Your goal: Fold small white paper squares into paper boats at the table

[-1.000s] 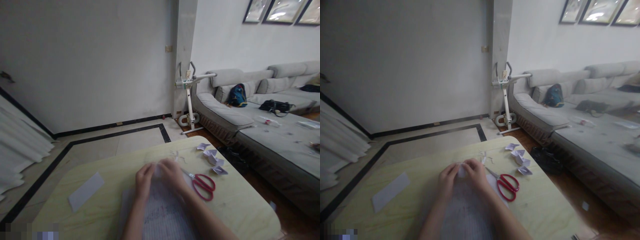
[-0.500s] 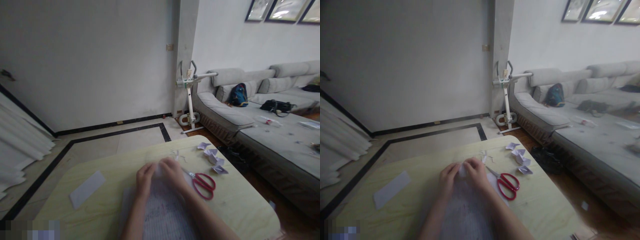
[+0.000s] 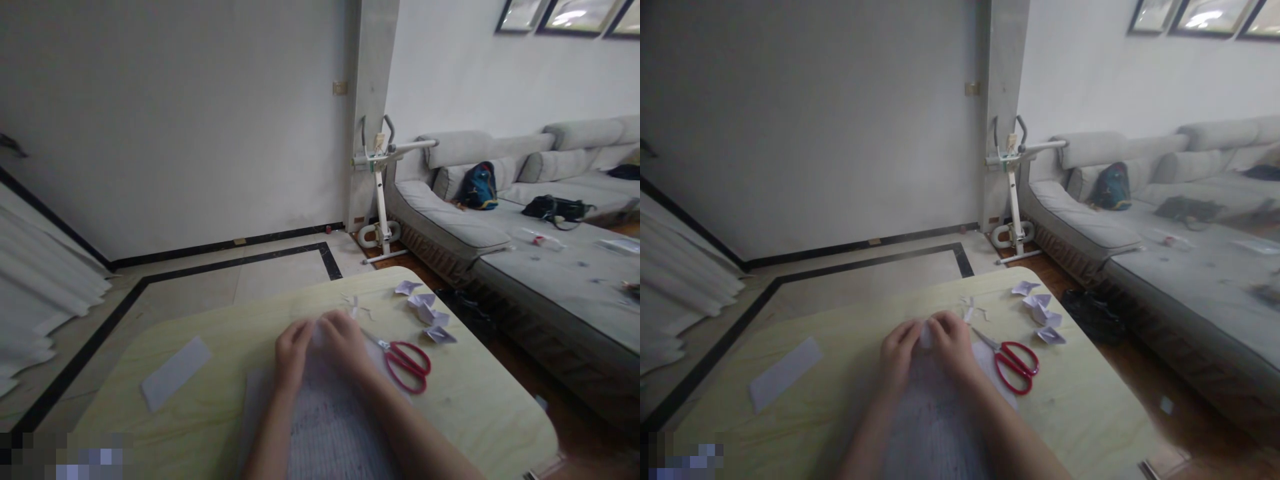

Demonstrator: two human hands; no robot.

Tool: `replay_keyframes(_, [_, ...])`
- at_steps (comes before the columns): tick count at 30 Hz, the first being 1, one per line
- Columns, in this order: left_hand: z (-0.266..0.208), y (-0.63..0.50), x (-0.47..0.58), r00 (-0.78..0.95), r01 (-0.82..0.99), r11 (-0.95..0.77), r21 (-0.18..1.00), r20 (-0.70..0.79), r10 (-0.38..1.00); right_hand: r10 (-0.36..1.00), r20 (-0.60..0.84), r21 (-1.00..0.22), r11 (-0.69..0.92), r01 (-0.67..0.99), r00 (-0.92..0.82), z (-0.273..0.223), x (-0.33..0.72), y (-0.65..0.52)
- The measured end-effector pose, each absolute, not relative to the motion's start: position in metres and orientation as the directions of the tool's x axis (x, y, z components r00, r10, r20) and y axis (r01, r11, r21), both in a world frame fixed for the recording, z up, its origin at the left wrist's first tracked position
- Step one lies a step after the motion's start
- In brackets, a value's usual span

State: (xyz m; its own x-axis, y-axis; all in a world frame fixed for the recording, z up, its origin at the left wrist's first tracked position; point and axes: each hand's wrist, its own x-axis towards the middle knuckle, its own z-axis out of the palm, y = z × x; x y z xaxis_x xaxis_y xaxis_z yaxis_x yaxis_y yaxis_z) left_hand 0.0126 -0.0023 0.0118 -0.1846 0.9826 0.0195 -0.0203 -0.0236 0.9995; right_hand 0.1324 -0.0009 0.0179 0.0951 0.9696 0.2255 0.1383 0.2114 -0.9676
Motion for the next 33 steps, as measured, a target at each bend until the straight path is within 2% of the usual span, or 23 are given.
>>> replay_keyframes(4, [0.011, -0.002, 0.01, -0.239, -0.015, -0.034, 0.999, 0.03, 0.971, 0.981, 0.181, -0.976, 0.171, 0.137, 0.065, 0.019, 0.13, -0.001])
replay_keyframes(13, [0.011, -0.003, 0.011, -0.187, -0.115, -0.017, 0.993, -0.005, 0.982, 0.997, 0.054, -0.997, 0.05, 0.061, 0.059, 0.027, 0.132, 0.0])
replay_keyframes(18, [0.004, -0.001, 0.01, -0.164, -0.148, -0.022, 0.989, -0.002, 0.987, 0.997, 0.064, -0.997, 0.061, 0.049, 0.053, 0.027, 0.132, -0.001])
replay_keyframes(33, [0.006, -0.001, 0.009, -0.164, -0.047, -0.03, 0.998, 0.022, 0.986, 0.991, 0.131, -0.986, 0.13, 0.108, 0.004, 0.017, 0.136, 0.002])
